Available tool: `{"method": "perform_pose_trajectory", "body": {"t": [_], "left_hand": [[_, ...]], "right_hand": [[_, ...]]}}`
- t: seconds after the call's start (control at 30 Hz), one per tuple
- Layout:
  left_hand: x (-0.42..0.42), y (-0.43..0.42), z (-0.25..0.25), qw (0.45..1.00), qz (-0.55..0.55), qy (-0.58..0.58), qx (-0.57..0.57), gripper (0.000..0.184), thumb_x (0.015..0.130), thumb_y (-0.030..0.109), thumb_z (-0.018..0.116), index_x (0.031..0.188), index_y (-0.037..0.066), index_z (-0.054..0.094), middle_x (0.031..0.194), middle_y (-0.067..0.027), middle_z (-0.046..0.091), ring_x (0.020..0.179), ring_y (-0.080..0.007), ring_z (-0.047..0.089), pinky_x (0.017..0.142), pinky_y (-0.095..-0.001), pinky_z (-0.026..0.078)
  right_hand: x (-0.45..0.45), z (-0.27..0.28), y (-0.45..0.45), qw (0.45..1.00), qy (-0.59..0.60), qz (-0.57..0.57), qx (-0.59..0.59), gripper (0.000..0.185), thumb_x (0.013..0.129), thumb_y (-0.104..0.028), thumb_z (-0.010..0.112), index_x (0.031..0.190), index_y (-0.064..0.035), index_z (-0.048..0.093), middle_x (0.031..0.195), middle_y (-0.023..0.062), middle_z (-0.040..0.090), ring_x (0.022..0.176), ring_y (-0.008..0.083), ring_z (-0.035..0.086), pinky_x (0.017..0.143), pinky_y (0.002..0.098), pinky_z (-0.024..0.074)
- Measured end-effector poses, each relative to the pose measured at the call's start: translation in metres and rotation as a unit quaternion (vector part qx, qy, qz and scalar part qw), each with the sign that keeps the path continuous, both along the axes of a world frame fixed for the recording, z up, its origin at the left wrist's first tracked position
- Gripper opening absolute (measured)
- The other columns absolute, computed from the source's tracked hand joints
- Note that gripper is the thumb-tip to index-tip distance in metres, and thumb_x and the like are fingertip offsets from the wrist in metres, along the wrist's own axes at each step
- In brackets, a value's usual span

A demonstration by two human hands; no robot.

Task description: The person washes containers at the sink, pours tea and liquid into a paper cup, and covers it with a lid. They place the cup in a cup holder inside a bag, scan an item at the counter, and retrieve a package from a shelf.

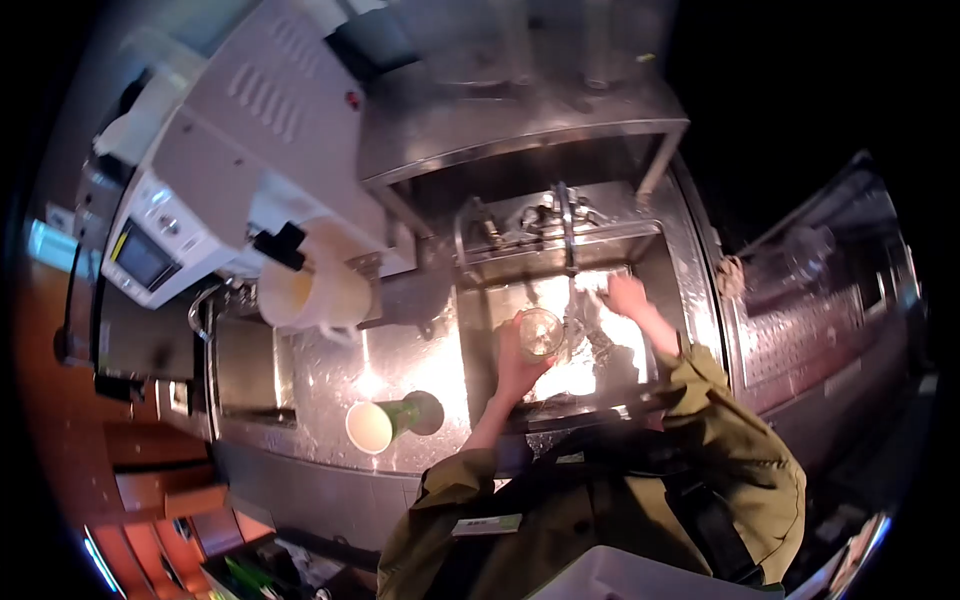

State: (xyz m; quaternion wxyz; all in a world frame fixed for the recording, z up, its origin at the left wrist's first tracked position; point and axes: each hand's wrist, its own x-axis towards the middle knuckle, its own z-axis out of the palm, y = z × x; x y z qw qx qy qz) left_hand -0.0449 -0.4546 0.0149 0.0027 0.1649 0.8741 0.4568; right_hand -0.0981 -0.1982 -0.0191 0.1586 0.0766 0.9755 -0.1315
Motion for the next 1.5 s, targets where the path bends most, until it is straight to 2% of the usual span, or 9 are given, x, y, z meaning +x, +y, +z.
{"method": "perform_pose_trajectory", "body": {"t": [0.3, 0.63, 0.7, 0.77, 0.93, 1.0, 1.1, 1.33, 1.5], "left_hand": [[-0.011, 0.045, -0.068, 0.979, 0.003, 0.016, 0.203, 0.077, 0.068, 0.012, 0.070, 0.130, 0.013, 0.025, 0.115, -0.0130, 0.040, 0.100, -0.0231, 0.046, 0.084, -0.0400, 0.041], [0.024, 0.021, -0.078, 0.540, 0.204, -0.582, 0.573, 0.059, 0.067, 0.052, 0.051, 0.110, 0.011, 0.051, 0.114, -0.0056, 0.050, 0.104, -0.0240, 0.046, 0.081, -0.0424, 0.041], [0.013, 0.028, -0.141, 0.815, -0.016, -0.450, 0.365, 0.058, 0.068, 0.051, 0.049, 0.110, 0.011, 0.051, 0.113, -0.0058, 0.051, 0.104, -0.0244, 0.046, 0.081, -0.0436, 0.041], [0.027, 0.076, -0.076, 0.769, -0.013, -0.504, 0.394, 0.053, 0.069, 0.046, 0.055, 0.110, 0.012, 0.050, 0.115, -0.0065, 0.049, 0.107, -0.0276, 0.044, 0.082, -0.0476, 0.040], [0.045, 0.164, -0.028, 0.620, -0.145, -0.640, 0.431, 0.060, 0.073, 0.036, 0.061, 0.120, 0.006, 0.039, 0.120, -0.0135, 0.043, 0.109, -0.0322, 0.042, 0.084, -0.0496, 0.042], [0.056, 0.207, -0.006, 0.287, -0.100, -0.819, 0.487, 0.053, 0.073, 0.045, 0.055, 0.110, 0.008, 0.049, 0.117, -0.0121, 0.048, 0.112, -0.0274, 0.041, 0.087, -0.0498, 0.038], [0.092, 0.279, 0.005, 0.572, -0.217, -0.680, 0.403, 0.053, 0.073, 0.047, 0.056, 0.106, 0.006, 0.052, 0.112, -0.0139, 0.051, 0.108, -0.0313, 0.043, 0.084, -0.0477, 0.040], [0.149, 0.447, 0.037, 0.320, -0.076, -0.852, 0.409, 0.045, 0.078, 0.042, 0.047, 0.108, 0.009, 0.050, 0.107, -0.0079, 0.053, 0.100, -0.0224, 0.049, 0.083, -0.0402, 0.043], [0.180, 0.516, 0.008, 0.636, -0.349, -0.586, 0.362, 0.052, 0.075, 0.020, 0.057, 0.122, 0.010, 0.036, 0.115, -0.0057, 0.049, 0.102, -0.0224, 0.052, 0.081, -0.0338, 0.047]], "right_hand": [[-0.112, 0.075, 0.008, 0.993, 0.002, 0.045, -0.111, 0.043, 0.065, -0.038, 0.068, 0.081, 0.0020, 0.065, 0.082, 0.0170, 0.064, 0.076, 0.0291, 0.062, 0.068, 0.0377, 0.0489], [0.052, 0.159, 0.038, 0.916, 0.274, 0.128, -0.265, 0.050, 0.076, -0.037, 0.059, 0.110, -0.0007, 0.048, 0.093, 0.0173, 0.058, 0.077, 0.0326, 0.058, 0.064, 0.0408, 0.0463], [0.103, 0.203, 0.037, 0.920, 0.229, 0.176, -0.265, 0.049, 0.075, -0.030, 0.062, 0.109, -0.0001, 0.046, 0.097, 0.0167, 0.055, 0.076, 0.0336, 0.057, 0.063, 0.0393, 0.0467], [0.132, 0.212, 0.044, 0.918, 0.254, 0.206, -0.225, 0.049, 0.073, -0.028, 0.063, 0.109, 0.0001, 0.046, 0.099, 0.0157, 0.054, 0.085, 0.0321, 0.056, 0.067, 0.0388, 0.0472], [0.178, 0.214, 0.091, 0.910, 0.366, 0.154, -0.125, 0.056, 0.071, -0.033, 0.064, 0.113, -0.0001, 0.045, 0.102, 0.0149, 0.053, 0.091, 0.0291, 0.055, 0.073, 0.0364, 0.0481], [0.202, 0.226, 0.122, 0.920, 0.353, 0.119, -0.125, 0.063, 0.072, -0.036, 0.063, 0.118, 0.0018, 0.042, 0.107, 0.0173, 0.052, 0.095, 0.0299, 0.055, 0.078, 0.0365, 0.0476], [0.237, 0.236, 0.185, 0.920, 0.352, 0.030, -0.170, 0.069, 0.072, -0.036, 0.066, 0.124, 0.0000, 0.038, 0.106, 0.0157, 0.054, 0.093, 0.0289, 0.056, 0.078, 0.0361, 0.0476], [0.290, 0.260, 0.295, 0.730, 0.621, -0.088, -0.272, 0.030, 0.075, -0.007, 0.055, 0.103, 0.0034, 0.050, 0.105, 0.0128, 0.045, 0.087, 0.0203, 0.053, 0.076, 0.0306, 0.0439], [0.302, 0.250, 0.350, 0.830, 0.552, 0.049, -0.058, 0.027, 0.071, -0.010, 0.062, 0.095, -0.0003, 0.057, 0.101, 0.0153, 0.050, 0.088, 0.0283, 0.054, 0.072, 0.0343, 0.0456]]}}
